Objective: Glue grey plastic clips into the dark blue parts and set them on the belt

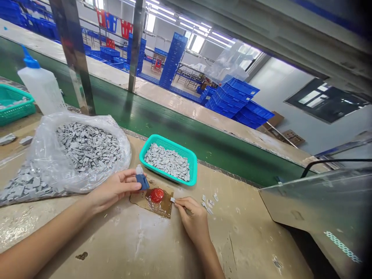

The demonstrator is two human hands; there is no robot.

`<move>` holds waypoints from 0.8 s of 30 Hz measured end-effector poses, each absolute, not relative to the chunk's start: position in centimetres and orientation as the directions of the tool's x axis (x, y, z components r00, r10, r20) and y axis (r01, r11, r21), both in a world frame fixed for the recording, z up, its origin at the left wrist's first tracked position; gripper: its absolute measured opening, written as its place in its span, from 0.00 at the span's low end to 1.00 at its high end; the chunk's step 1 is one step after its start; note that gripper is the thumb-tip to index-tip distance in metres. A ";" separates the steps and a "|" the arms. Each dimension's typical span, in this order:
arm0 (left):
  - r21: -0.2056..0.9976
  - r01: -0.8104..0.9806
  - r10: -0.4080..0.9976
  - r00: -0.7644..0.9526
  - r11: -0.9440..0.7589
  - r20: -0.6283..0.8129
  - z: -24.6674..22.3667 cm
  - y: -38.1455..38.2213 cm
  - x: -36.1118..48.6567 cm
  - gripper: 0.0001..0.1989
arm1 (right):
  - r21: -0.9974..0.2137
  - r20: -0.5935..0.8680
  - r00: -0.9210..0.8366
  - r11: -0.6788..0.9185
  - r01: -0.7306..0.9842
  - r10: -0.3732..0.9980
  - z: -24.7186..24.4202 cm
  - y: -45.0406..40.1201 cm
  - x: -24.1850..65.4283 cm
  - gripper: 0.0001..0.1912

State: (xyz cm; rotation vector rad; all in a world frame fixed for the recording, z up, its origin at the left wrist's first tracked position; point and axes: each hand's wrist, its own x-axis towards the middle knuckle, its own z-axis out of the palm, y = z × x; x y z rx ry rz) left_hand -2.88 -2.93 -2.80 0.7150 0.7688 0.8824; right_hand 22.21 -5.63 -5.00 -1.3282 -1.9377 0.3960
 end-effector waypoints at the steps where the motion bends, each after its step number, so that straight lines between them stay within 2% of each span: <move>1: 0.806 -0.384 0.857 0.439 0.451 -0.271 -2.9 -3.1 -2.8 0.18 | -0.613 0.393 -0.192 0.412 0.674 0.899 -4.9 -5.6 22.2 0.10; 4: 0.826 -0.338 0.838 0.480 0.450 -0.260 -3.2 -3.5 -3.0 0.14 | -0.601 0.361 -0.218 0.405 0.688 0.907 -4.8 -5.6 21.9 0.10; 9: 0.861 -0.323 0.870 0.434 0.394 -0.235 -3.3 -3.8 -3.5 0.15 | -0.594 0.333 -0.258 0.414 0.690 0.907 -4.6 -5.6 21.7 0.10; 16: 0.950 -0.090 0.905 0.341 0.299 -0.252 -2.8 -4.0 -3.2 0.14 | -0.577 0.351 -0.269 0.433 0.692 0.897 -4.9 -5.7 22.0 0.10; 20: 0.951 -0.145 0.905 0.374 0.274 -0.204 -3.0 -4.1 -2.7 0.14 | -0.582 0.367 -0.258 0.437 0.686 0.894 -4.8 -5.9 22.0 0.09; 24: 0.947 -0.213 0.903 0.408 0.240 -0.137 -3.6 -4.4 -2.2 0.11 | -0.553 0.465 -0.196 0.456 0.697 0.863 -4.4 -6.2 21.8 0.07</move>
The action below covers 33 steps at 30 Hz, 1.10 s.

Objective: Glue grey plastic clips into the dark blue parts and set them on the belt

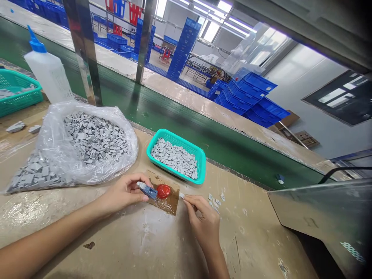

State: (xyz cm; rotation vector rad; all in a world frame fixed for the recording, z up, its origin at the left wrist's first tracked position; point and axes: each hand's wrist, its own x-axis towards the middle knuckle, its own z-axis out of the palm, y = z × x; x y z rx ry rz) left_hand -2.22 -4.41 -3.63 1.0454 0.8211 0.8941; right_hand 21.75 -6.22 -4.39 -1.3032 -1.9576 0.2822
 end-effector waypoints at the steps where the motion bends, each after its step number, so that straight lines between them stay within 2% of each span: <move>1: 0.943 -0.225 0.901 0.411 0.246 -0.137 -3.8 -4.5 -2.1 0.11 | -0.544 0.479 -0.201 0.469 0.696 0.854 -4.3 -6.3 21.7 0.07; 5: 0.920 -0.262 0.892 0.422 0.291 -0.162 -3.8 -4.8 -1.8 0.12 | -0.548 0.459 -0.253 0.496 0.674 0.851 -3.8 -6.4 21.6 0.08; 8: 0.910 -0.277 0.870 0.468 0.309 -0.153 -3.5 -5.1 -1.6 0.11 | -0.579 0.473 -0.182 0.460 0.673 0.862 -2.7 -6.8 21.1 0.06; 10: 0.898 -0.295 0.854 0.499 0.327 -0.147 -3.3 -5.4 -1.4 0.11 | -0.663 0.447 -0.113 0.413 0.624 0.887 -1.8 -7.5 20.3 0.05; 13: 0.868 -0.344 0.831 0.541 0.359 -0.129 -3.2 -6.0 -1.1 0.10 | -0.831 0.386 0.001 0.347 0.434 0.922 -0.8 -8.8 18.4 0.08; 16: 0.849 -0.377 0.816 0.570 0.370 -0.103 -2.9 -6.8 -0.8 0.09 | -0.896 0.345 -0.015 0.334 0.293 0.938 -0.3 -10.1 16.7 0.13; 25: 0.876 -0.336 0.818 0.566 0.345 -0.105 -2.3 -7.8 -0.8 0.07 | -0.880 0.353 -0.092 0.363 0.305 0.931 -0.8 -10.9 15.9 0.12; 33: 0.925 -0.333 0.899 0.438 0.182 -0.018 -2.8 -7.9 -0.8 0.05 | -0.814 0.394 -0.145 0.418 0.403 0.908 -2.6 -12.3 14.6 0.20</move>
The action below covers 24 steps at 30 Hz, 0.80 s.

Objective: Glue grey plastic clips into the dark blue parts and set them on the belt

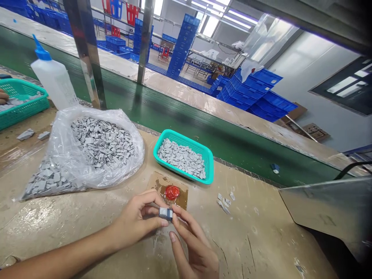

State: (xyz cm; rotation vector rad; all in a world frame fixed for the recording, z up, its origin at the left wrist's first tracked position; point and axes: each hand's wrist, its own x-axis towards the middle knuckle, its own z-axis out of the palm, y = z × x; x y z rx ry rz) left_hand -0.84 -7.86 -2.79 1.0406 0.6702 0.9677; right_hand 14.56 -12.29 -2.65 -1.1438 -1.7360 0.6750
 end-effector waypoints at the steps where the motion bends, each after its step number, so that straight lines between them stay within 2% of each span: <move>1: 0.926 -0.335 0.903 0.430 0.173 -0.014 -2.7 -7.8 -0.9 0.05 | -0.800 0.422 -0.129 0.436 0.413 0.897 -3.0 -12.4 14.1 0.21; 5: 0.873 -0.406 0.896 0.439 0.268 -0.071 -2.2 -7.7 -0.7 0.07 | -0.745 0.497 -0.056 0.460 0.483 0.866 -4.2 -12.5 12.5 0.22; 11: 0.689 -0.537 0.842 0.499 0.486 -0.204 -2.6 -7.5 -0.1 0.14 | -0.704 0.512 -0.028 0.438 0.559 0.859 -4.8 -12.7 12.6 0.19; 15: 0.613 -0.624 0.862 0.460 0.484 -0.212 -2.9 -7.0 -0.2 0.18 | -0.710 0.472 -0.022 0.394 0.583 0.882 -3.0 -12.4 15.3 0.16; 19: 0.571 -0.608 0.817 0.530 0.552 -0.226 -2.6 -6.6 -0.5 0.16 | -0.675 0.459 -0.059 0.391 0.625 0.886 -0.7 -9.1 18.2 0.11; 24: 0.568 -0.592 0.812 0.505 0.572 -0.291 -2.2 -6.4 -0.5 0.10 | -0.526 0.469 -0.106 0.373 0.764 0.877 -0.3 -0.5 20.5 0.12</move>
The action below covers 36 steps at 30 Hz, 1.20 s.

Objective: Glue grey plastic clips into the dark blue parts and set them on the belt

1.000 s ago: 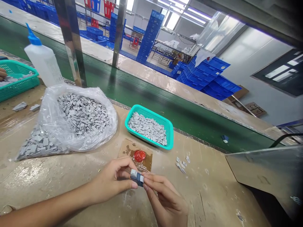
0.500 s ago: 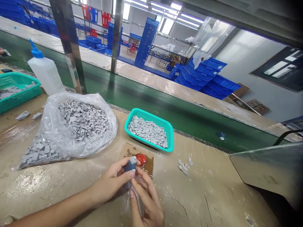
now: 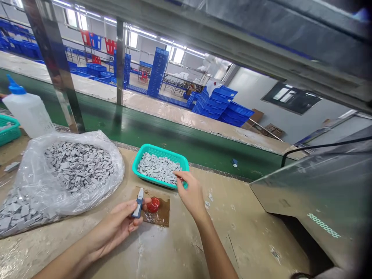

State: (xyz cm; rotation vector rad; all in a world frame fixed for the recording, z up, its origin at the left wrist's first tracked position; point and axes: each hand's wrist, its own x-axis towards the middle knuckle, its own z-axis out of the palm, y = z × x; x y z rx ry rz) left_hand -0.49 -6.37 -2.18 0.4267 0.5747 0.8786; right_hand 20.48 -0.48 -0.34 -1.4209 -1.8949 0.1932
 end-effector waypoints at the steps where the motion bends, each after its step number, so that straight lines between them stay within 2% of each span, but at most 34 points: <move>1: 0.564 -0.584 0.805 0.505 0.584 -0.310 -2.1 -6.3 -0.5 0.09 | -0.504 0.452 -0.130 0.373 0.779 0.883 -0.6 1.1 20.7 0.12; 5: 0.513 -0.582 0.774 0.523 0.631 -0.357 -2.1 -6.1 -0.7 0.08 | -0.440 0.387 -0.198 0.369 0.819 0.901 -2.0 4.7 20.9 0.04; 10: 0.490 -0.616 0.787 0.469 0.617 -0.401 -2.0 -6.3 -0.9 0.06 | -0.444 0.404 -0.129 0.318 0.838 0.906 -3.0 4.4 20.6 0.10; 16: 0.441 -0.676 0.806 0.509 0.591 -0.302 -2.2 -6.7 -0.8 0.06 | -0.550 0.473 -0.009 0.303 0.779 0.881 -2.9 3.6 20.6 0.04; 20: 0.402 -0.707 0.812 0.532 0.582 -0.240 -2.5 -6.5 -0.9 0.07 | -0.631 0.513 0.042 0.344 0.695 0.857 -2.6 3.5 20.7 0.07; 26: 0.429 -0.717 0.833 0.514 0.549 -0.207 -3.0 -5.9 -1.0 0.10 | -0.725 0.501 0.102 0.353 0.591 0.859 -2.6 3.8 20.8 0.07; 29: 0.520 -0.677 0.845 0.497 0.521 -0.199 -2.0 -5.5 -1.6 0.11 | -0.753 0.481 0.131 0.332 0.568 0.867 -2.7 3.8 20.9 0.06; 32: 0.715 -0.594 0.912 0.379 0.369 -0.156 0.3 -4.1 -3.2 0.11 | -0.758 0.470 0.115 0.334 0.560 0.875 -2.5 3.7 21.0 0.07; 34: 0.844 -0.478 0.943 0.319 0.242 -0.090 1.9 -2.0 -4.4 0.12 | -0.747 0.475 0.086 0.350 0.565 0.876 -2.3 3.5 21.1 0.08; 36: 0.958 -0.263 0.951 0.308 0.114 -0.029 2.9 1.0 -5.2 0.15 | -0.729 0.491 0.063 0.370 0.575 0.869 -2.2 3.4 21.2 0.10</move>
